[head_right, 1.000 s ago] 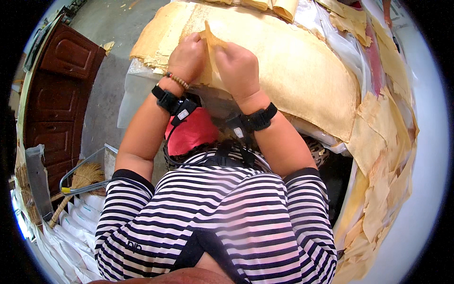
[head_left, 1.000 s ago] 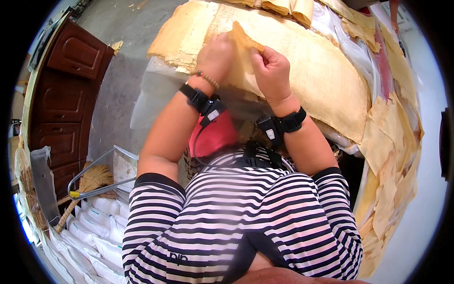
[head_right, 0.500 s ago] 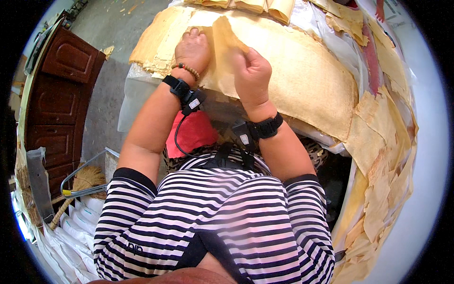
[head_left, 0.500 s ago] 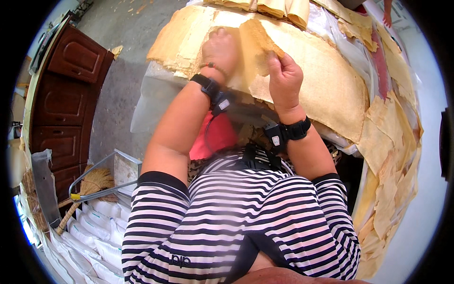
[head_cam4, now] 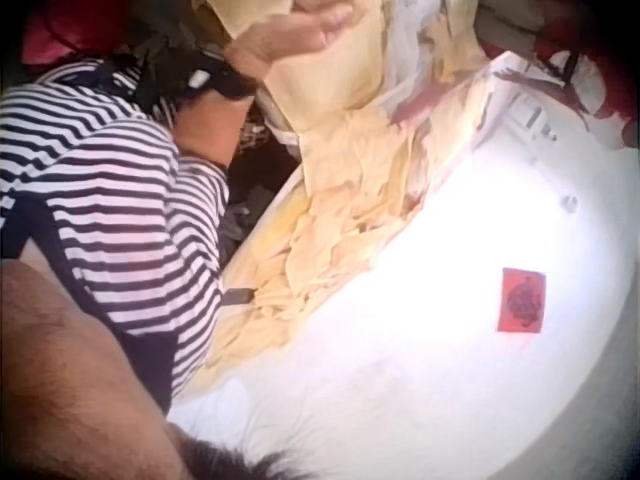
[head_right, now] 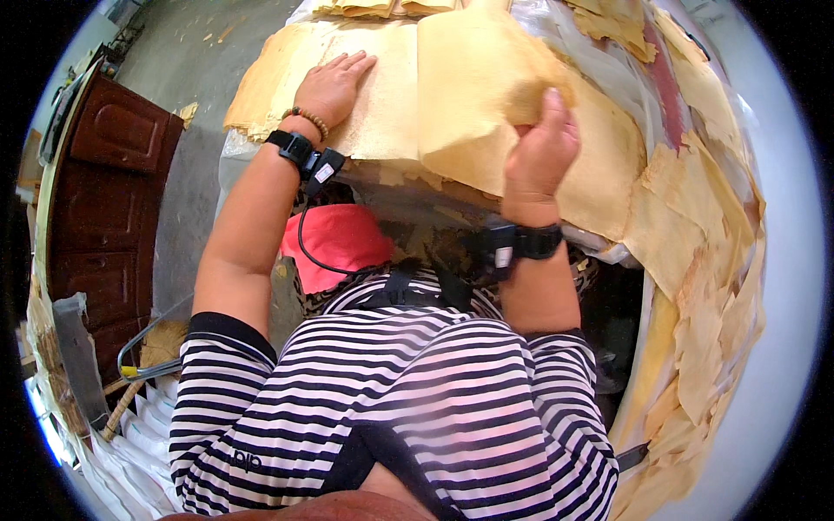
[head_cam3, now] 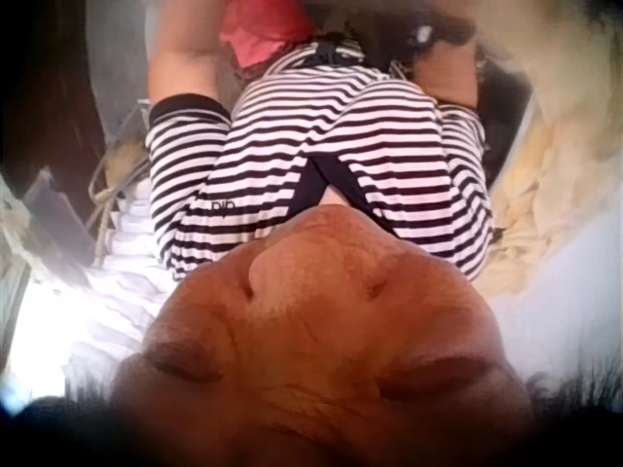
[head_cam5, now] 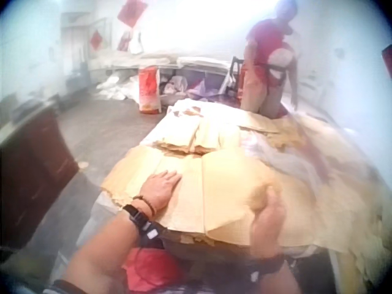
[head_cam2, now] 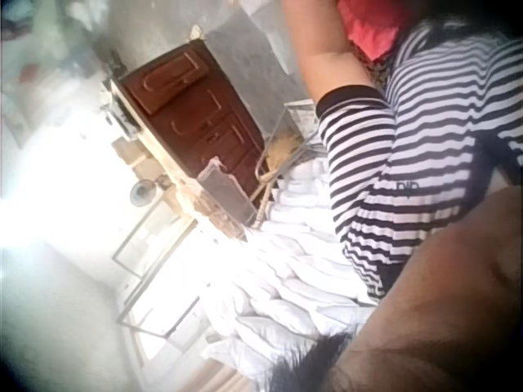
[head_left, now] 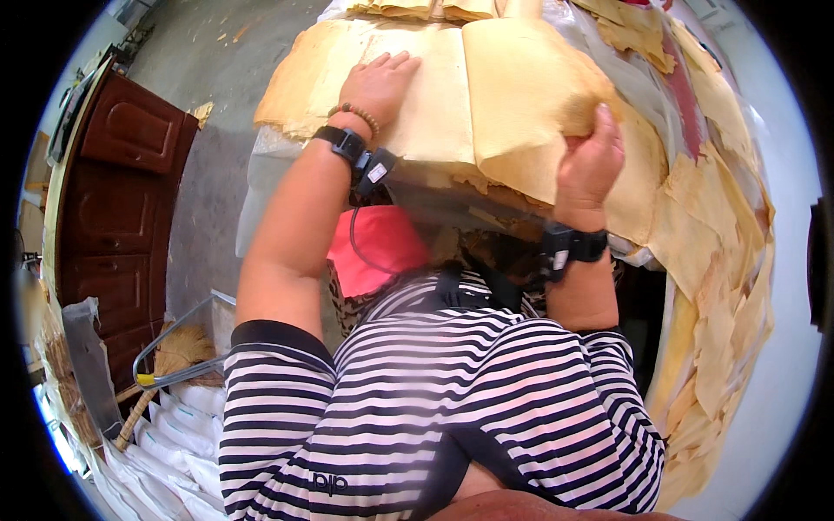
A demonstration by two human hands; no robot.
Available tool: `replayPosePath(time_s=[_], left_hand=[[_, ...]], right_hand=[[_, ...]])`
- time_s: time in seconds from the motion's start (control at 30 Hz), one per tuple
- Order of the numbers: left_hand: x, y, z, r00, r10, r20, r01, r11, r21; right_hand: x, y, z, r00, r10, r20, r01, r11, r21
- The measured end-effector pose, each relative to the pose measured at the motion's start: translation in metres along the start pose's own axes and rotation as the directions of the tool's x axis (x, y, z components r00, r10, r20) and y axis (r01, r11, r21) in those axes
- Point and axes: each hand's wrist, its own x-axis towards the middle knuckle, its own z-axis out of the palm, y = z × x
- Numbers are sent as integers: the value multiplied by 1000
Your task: The person sorts and stacks large, thin sheets of yellowish material by hand on a table, peeling them apart and smoothing them onto a stack.
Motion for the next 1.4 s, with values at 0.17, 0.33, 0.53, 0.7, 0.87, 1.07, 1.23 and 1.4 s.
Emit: replayPosePath(time_s=[0.17,0.33,0.53,0.7,0.87,1.07,1.23,1.4], left_hand=[[-2,8,-7,997,15,-70,-15,1000,-7],[6,76,-30,954,221,-200,-284,879,-384],[3,89,-12,994,4,-106,-62,831,-552],[1,88,-5,980,65,-186,-153,848,-507],[3,87,7,975,142,-173,-189,935,-299],[3,92,4,971,159,-178,-201,947,-250],[1,89,4,975,159,-154,-191,958,-215],[6,89,2,975,182,-127,-206,956,-209]], right_hand=[[27,-14,-45,990,72,-121,-63,995,81],[-10,3,-33,905,414,94,-422,902,93],[3,30,-51,856,517,16,-516,856,-40],[19,3,-64,911,393,-122,-397,918,-14],[36,-27,-86,939,303,-161,-303,953,26],[71,-66,-148,949,149,-278,-142,989,46],[90,-124,-175,945,73,-319,-41,994,106],[107,-177,-214,918,-25,-395,56,996,67]])
